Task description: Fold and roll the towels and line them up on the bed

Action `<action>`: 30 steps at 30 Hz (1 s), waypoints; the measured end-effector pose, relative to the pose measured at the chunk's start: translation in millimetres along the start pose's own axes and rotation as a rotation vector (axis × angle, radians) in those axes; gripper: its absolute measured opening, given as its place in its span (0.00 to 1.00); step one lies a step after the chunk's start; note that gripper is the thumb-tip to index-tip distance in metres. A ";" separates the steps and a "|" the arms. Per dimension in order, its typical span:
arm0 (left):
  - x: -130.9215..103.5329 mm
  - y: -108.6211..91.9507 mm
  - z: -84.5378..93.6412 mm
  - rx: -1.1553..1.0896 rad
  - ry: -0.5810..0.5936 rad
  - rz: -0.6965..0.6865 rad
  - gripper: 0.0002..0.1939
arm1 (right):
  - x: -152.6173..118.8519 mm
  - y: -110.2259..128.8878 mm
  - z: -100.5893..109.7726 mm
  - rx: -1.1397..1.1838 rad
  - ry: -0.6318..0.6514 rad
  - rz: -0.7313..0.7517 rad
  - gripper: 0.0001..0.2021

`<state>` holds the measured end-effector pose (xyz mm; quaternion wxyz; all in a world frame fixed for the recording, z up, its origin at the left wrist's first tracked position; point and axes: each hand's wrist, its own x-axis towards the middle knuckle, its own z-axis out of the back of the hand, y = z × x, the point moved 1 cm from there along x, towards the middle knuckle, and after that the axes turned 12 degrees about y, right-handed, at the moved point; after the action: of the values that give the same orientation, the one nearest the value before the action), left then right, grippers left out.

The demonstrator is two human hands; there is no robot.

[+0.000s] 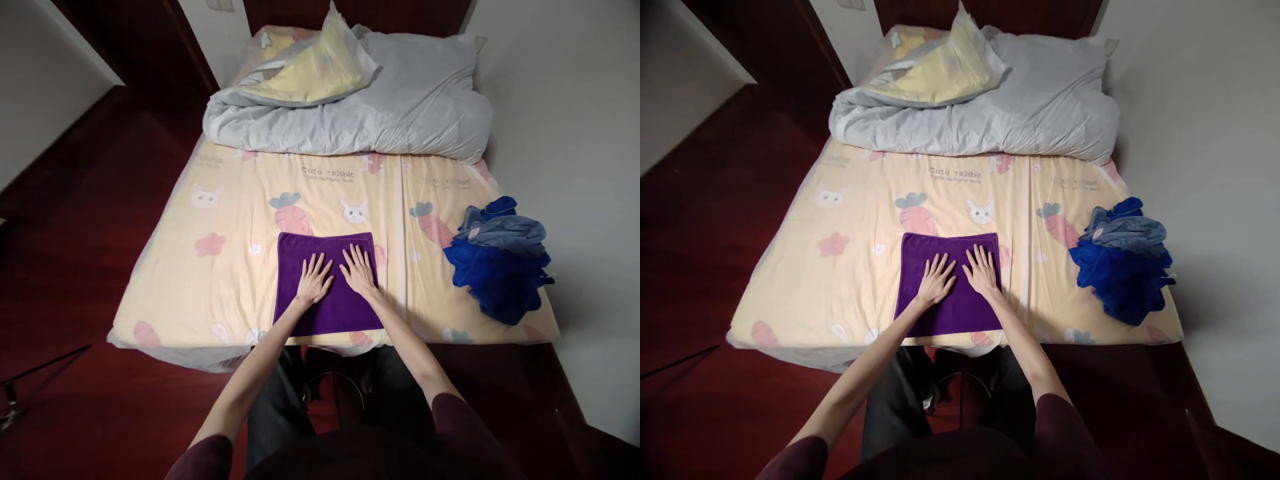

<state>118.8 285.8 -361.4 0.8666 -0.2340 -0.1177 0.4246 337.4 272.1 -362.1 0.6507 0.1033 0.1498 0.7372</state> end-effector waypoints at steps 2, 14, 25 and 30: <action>-26.5 -4.5 -6.5 0.003 -0.008 0.056 0.30 | -11.8 -1.4 -2.9 0.029 0.025 -0.034 0.30; -180.7 21.0 -7.6 0.076 -0.136 0.346 0.32 | -162.6 7.1 -13.5 -0.017 -0.036 -0.095 0.29; -285.8 5.2 -42.3 -0.274 -0.272 0.327 0.32 | -250.8 -11.3 -26.4 0.270 -0.230 -0.154 0.25; -271.8 14.9 -20.9 -0.639 -0.277 0.540 0.25 | -238.6 -16.9 -17.9 0.406 -0.245 -0.346 0.13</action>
<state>-49.2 72.3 -388.4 0.5846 -0.4535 -0.2929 0.6056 378.3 36.1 -374.6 0.7461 0.2926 0.2297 0.5522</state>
